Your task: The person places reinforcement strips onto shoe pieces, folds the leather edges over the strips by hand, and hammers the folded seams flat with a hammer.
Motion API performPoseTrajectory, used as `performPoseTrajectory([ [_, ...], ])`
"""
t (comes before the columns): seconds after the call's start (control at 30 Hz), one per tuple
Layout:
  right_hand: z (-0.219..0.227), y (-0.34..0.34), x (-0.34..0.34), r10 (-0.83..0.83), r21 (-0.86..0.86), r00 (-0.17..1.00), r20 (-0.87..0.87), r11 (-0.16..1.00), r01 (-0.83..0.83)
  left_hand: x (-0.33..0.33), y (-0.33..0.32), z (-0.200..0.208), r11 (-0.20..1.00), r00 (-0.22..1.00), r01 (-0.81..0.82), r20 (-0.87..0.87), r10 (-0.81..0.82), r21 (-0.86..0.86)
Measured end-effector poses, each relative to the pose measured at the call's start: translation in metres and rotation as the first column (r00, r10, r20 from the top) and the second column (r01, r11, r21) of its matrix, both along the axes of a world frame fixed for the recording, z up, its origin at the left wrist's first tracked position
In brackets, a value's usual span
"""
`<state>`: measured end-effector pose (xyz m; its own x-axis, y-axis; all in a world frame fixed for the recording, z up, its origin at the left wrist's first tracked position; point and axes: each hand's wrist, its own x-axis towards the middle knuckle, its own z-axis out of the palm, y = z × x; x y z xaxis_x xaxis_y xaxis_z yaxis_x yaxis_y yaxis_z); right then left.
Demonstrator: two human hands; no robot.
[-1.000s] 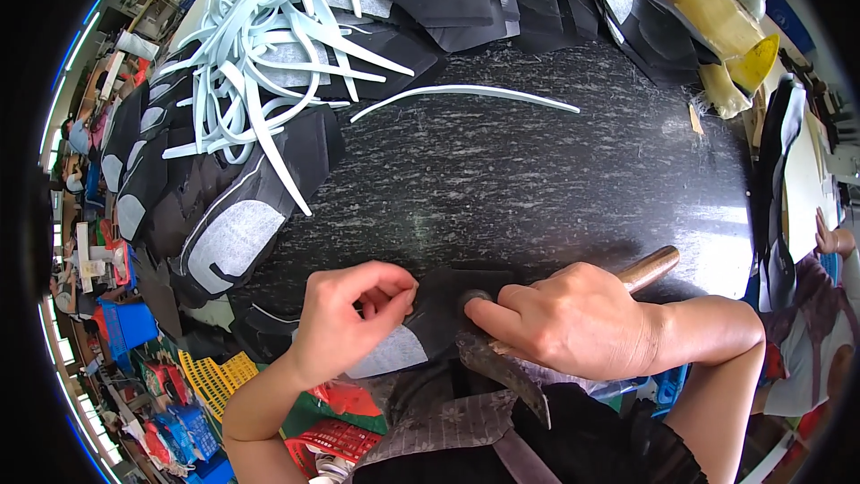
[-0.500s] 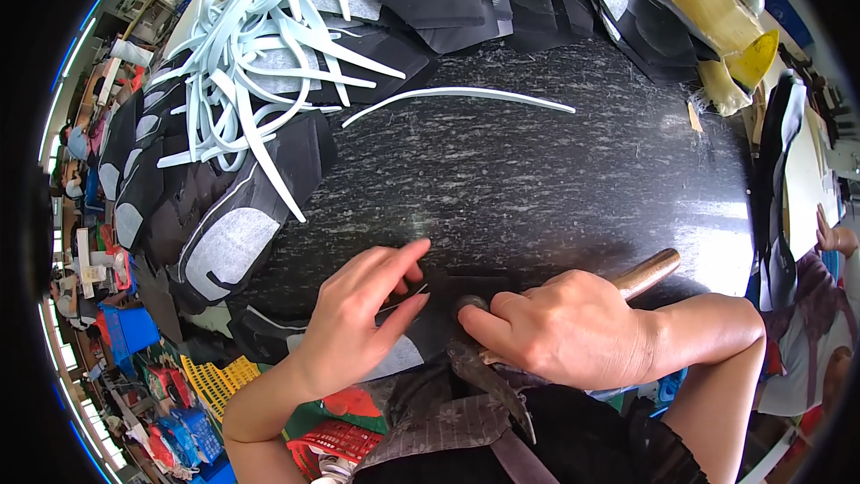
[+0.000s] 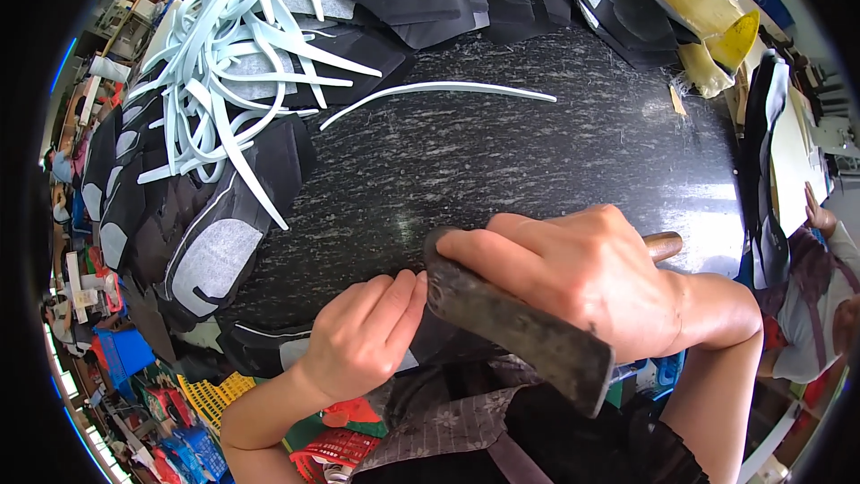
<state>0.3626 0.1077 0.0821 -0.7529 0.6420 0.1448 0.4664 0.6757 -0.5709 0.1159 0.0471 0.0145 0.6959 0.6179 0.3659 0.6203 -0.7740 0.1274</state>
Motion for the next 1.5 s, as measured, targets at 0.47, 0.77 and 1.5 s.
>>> performPoseTrajectory([
  [0.47, -0.017, -0.004, -0.007, 0.099, -0.137, 0.983, 0.152, 0.987, -0.078, -0.015, 0.003, -0.001, 0.96, 0.965, -0.005, 0.25, 0.077, -0.279],
  [0.77, -0.02, 0.003, -0.019, 0.161, 0.029, 0.978, 0.133, 0.986, -0.167, -0.002, -0.013, 0.008, 0.993, 0.971, 0.096, -0.227, -0.078, 0.071],
  [1.5, -0.021, -0.004, -0.041, 0.339, 0.044, 0.929, 0.151, 0.936, -0.348, -0.041, -0.02, 0.004, 0.969, 0.98, 0.003, 0.193, 0.046, -0.248],
])
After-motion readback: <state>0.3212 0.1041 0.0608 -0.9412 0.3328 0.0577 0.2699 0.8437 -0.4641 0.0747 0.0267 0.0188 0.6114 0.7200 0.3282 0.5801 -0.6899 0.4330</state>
